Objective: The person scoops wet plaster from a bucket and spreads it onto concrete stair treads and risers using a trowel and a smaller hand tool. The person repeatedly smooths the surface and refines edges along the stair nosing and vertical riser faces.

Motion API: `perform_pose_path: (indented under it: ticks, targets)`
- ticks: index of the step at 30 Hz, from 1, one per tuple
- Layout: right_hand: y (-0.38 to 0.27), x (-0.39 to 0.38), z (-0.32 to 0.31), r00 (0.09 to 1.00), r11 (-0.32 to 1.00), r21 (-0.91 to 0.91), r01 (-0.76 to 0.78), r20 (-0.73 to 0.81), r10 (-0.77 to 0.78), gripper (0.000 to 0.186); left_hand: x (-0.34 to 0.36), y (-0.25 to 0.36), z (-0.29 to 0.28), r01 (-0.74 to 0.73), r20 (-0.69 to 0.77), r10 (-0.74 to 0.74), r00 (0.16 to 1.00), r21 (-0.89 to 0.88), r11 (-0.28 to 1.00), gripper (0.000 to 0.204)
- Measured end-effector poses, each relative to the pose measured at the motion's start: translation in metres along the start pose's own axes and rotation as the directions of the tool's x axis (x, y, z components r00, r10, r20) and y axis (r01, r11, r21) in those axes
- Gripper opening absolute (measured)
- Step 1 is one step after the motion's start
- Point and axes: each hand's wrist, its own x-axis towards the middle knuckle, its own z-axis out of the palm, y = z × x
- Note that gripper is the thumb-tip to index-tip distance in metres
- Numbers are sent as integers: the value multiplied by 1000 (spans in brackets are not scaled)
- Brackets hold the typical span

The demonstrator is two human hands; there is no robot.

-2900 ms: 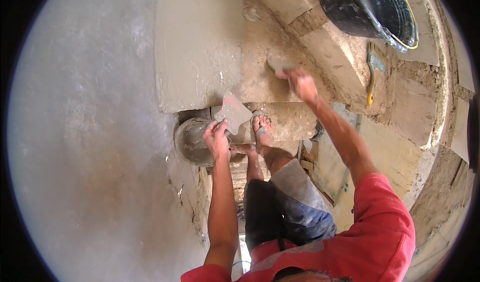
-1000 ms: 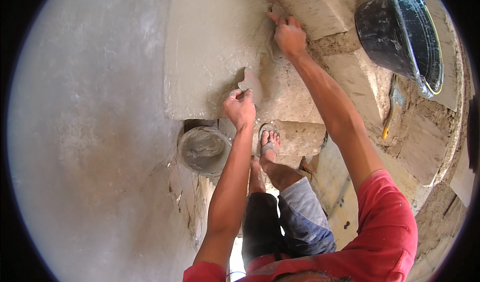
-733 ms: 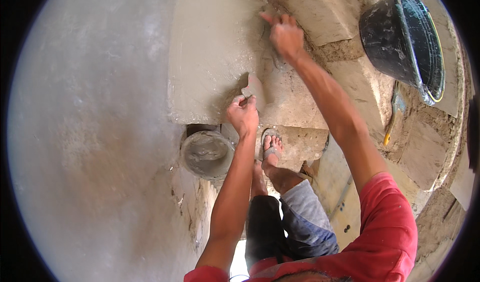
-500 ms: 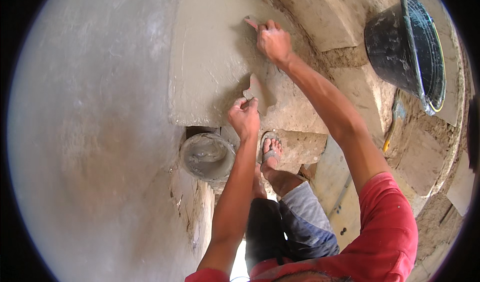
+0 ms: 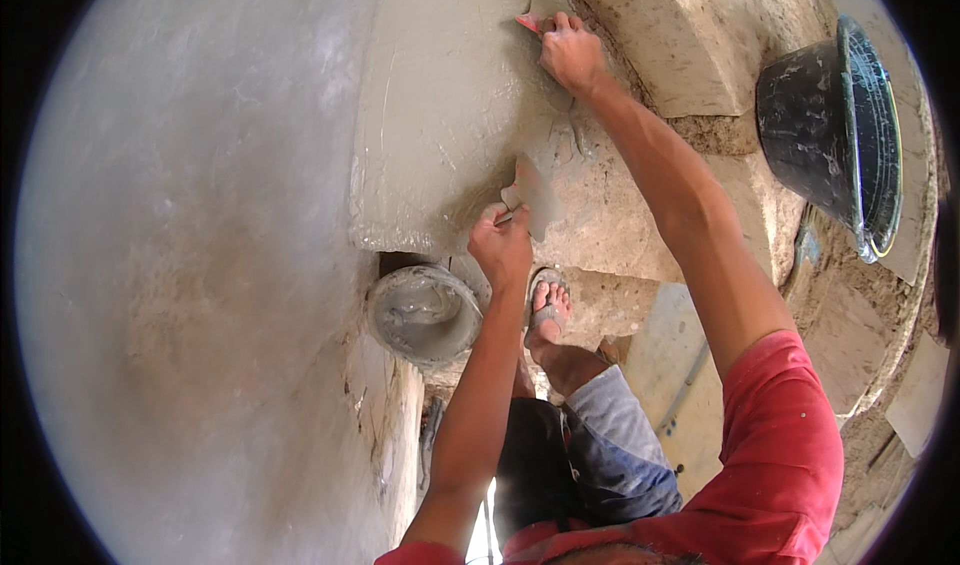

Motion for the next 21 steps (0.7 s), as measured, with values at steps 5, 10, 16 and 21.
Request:
perform_pose_path:
  ticks: [5, 10, 16, 21]
  targets:
    - [26, -52, -2, 996, 987, 133, 94, -2, -95, 34, -5, 6, -7, 9, 29, -10, 1000, 62, 998, 21]
    - [27, -163, -46, 976, 977, 116, 178, 105, -190, 56, -28, -1, 0, 93, -18, -91, 996, 117, 989, 20]
    - [13, -289, -46, 987, 965, 254, 62, 129, -97, 63, -50, -36, -1, 104, -41, -99, 994, 143, 984, 20]
    - [3, -376, -60, 988, 971, 233, 55, 130, -87, 68, -65, -50, -12, 131, -2, -131, 991, 116, 985, 21]
